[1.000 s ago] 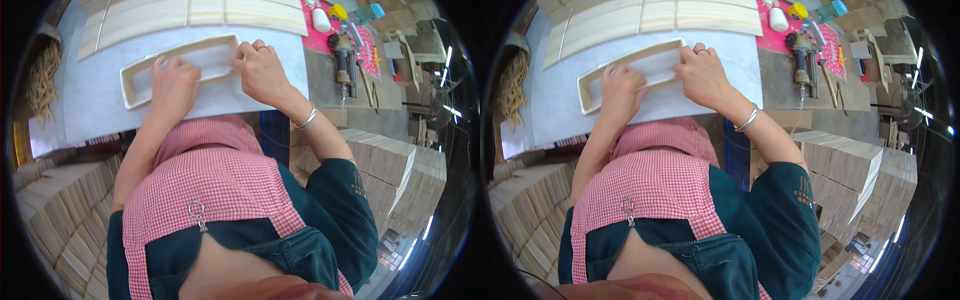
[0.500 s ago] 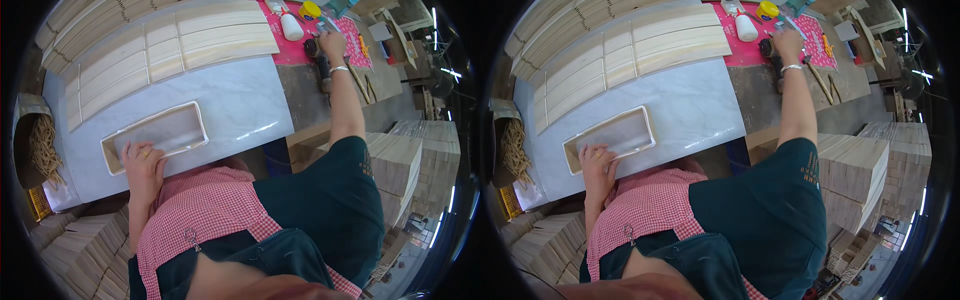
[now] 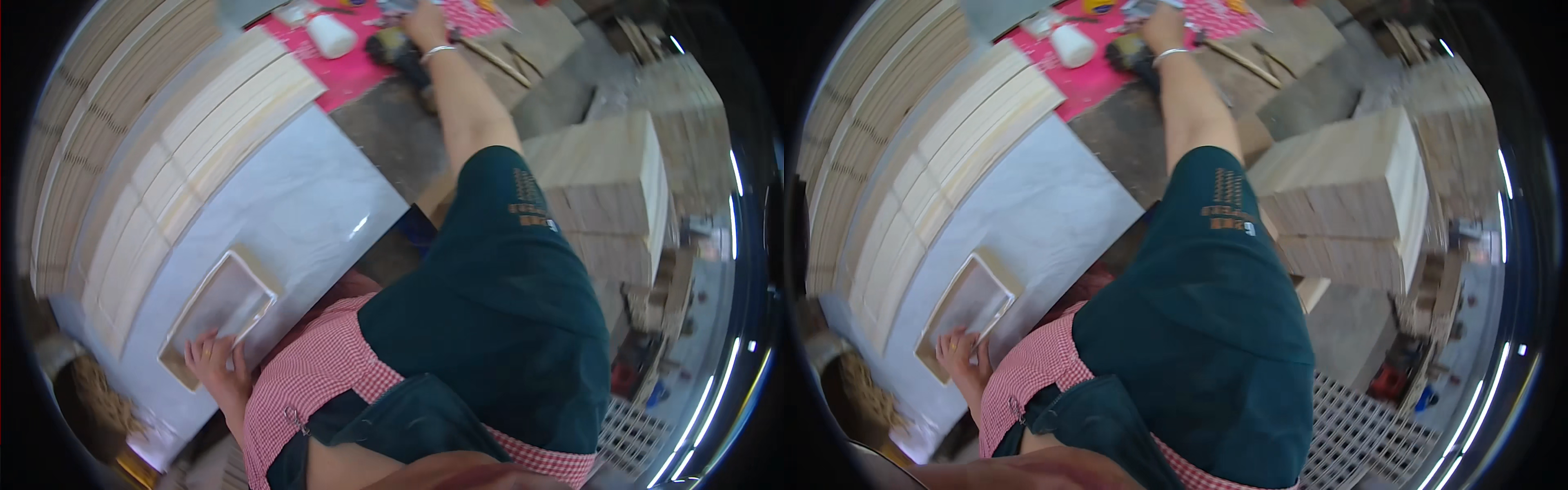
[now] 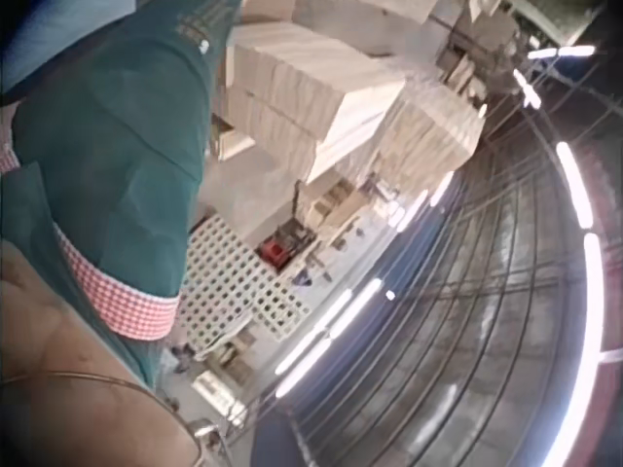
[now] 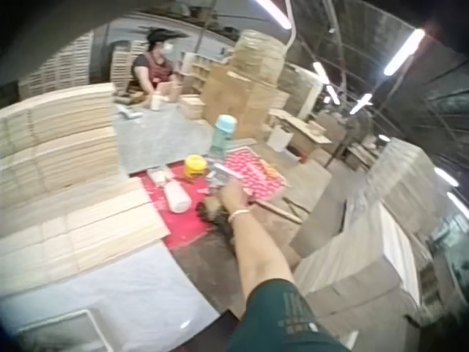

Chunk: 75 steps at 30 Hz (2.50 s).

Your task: Assembling wooden box frames by applying glue to joints and securing them with a pneumatic stapler.

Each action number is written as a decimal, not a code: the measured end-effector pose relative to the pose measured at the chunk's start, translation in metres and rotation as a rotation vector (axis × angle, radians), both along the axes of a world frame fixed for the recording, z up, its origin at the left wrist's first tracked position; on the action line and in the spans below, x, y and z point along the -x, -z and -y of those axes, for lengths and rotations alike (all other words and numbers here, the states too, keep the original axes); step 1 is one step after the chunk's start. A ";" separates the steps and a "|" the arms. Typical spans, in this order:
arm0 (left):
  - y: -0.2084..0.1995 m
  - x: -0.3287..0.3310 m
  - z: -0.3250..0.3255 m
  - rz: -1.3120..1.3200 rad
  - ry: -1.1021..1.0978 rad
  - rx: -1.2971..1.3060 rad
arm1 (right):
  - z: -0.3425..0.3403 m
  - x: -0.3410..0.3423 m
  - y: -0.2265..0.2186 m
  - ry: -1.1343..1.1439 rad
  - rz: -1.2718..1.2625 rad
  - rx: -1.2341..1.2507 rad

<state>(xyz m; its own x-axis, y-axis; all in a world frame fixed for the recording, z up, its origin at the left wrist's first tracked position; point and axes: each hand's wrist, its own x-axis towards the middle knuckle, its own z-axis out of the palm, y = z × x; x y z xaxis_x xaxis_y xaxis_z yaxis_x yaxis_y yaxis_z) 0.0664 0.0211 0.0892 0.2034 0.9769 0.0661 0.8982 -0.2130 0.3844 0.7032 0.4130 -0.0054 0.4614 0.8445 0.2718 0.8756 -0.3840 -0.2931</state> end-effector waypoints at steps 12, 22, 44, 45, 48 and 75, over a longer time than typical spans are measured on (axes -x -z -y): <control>0.003 0.002 -0.005 0.063 0.087 -0.009 | 0.177 0.111 -0.091 -0.110 0.136 0.278; 0.002 0.002 0.003 0.104 0.058 -0.089 | 0.212 0.113 -0.033 0.000 0.312 0.318; 0.013 0.006 -0.004 0.150 0.124 -0.126 | 0.476 -0.149 -0.346 0.829 0.353 0.295; 0.011 0.006 -0.003 0.131 0.115 -0.124 | 0.514 -0.166 -0.316 0.825 0.261 0.335; 0.013 0.009 -0.004 0.151 0.095 -0.107 | 0.574 -0.182 -0.299 0.932 0.057 0.350; -0.041 0.001 -0.003 1.387 -0.284 0.237 | 0.290 0.331 -0.195 -1.234 0.143 -0.113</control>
<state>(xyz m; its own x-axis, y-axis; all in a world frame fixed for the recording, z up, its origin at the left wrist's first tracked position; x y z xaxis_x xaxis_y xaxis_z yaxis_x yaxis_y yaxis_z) 0.0657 0.0237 0.1302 -0.0893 0.9886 -0.1210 -0.2242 0.0984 0.9695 0.3718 0.1234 0.1896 -0.6620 0.6611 0.3531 0.6598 0.7376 -0.1439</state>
